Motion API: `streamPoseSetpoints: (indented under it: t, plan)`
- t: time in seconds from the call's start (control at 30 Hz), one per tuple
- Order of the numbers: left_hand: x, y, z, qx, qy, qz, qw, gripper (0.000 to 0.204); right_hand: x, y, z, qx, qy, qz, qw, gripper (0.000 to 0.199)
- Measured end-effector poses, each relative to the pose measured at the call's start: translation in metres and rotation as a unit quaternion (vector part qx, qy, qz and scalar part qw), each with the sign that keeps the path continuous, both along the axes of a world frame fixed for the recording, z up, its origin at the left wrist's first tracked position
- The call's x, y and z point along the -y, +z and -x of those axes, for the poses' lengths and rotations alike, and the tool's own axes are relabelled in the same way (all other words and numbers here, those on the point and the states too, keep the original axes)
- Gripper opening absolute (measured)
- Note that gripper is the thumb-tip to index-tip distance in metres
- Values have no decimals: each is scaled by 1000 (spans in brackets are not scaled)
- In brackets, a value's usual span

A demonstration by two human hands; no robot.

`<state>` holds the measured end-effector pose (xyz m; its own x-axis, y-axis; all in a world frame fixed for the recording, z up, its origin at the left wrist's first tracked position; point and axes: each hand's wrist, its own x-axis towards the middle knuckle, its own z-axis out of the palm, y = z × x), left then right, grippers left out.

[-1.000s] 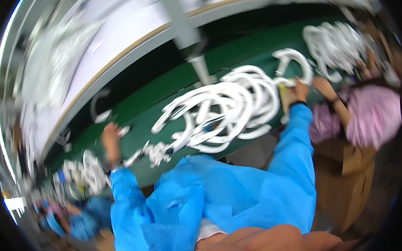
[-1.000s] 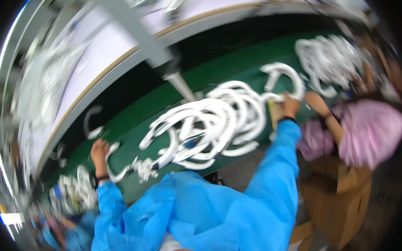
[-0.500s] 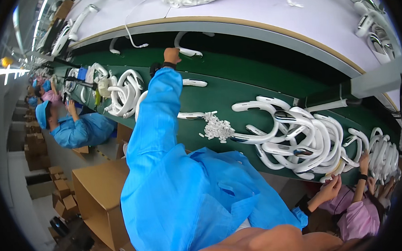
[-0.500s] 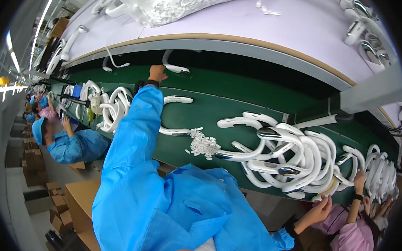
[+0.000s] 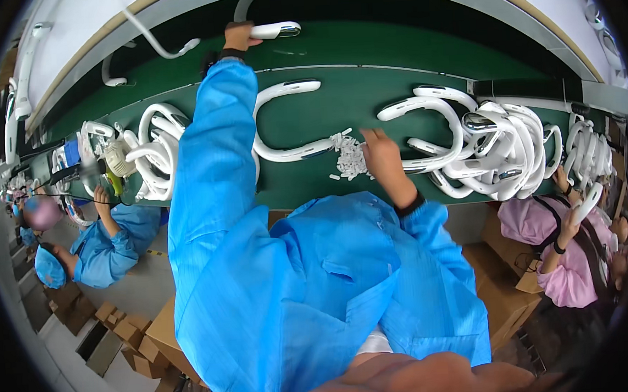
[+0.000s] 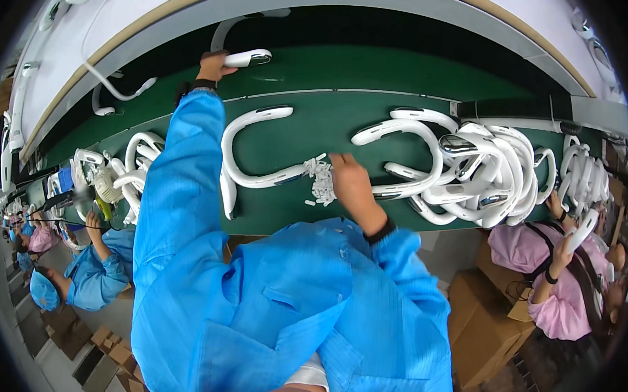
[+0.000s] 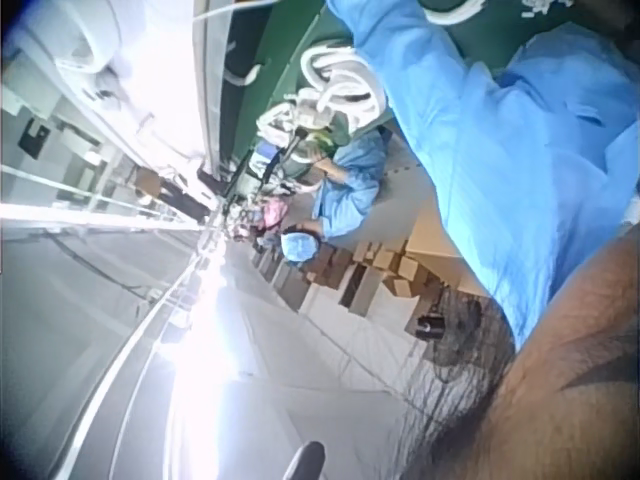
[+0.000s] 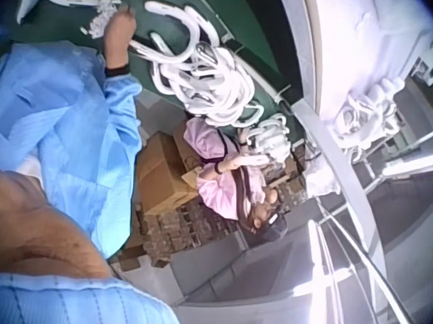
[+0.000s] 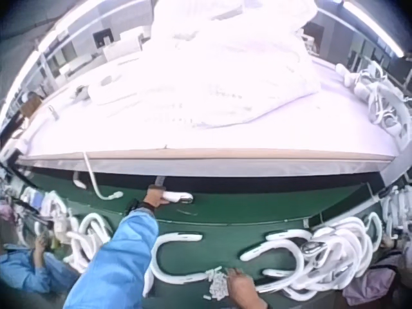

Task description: Assembling handheld neck massagers by attaching small white clips or components to the white curved bodies.

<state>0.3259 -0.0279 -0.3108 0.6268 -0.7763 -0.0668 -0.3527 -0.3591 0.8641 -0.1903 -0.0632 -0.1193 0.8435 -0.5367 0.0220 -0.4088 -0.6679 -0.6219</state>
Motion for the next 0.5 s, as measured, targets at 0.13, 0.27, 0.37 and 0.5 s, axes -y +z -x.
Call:
streamPoseSetpoints:
  t: [0.13,0.27,0.37,0.5]
  plan:
    - [12,133,120,-392,209,67,893,28,6,-59,-20,-124,38,98,987,21]
    - [-40,154,185,-452,173,153,861,22,0,-76,-30,-135,88,135,978,10]
    - [-67,189,239,-430,196,177,864,24,-5,-80,-27,-117,113,139,977,7]
    - [-83,215,282,-384,190,236,872,32,6,-76,-22,-46,52,44,997,8]
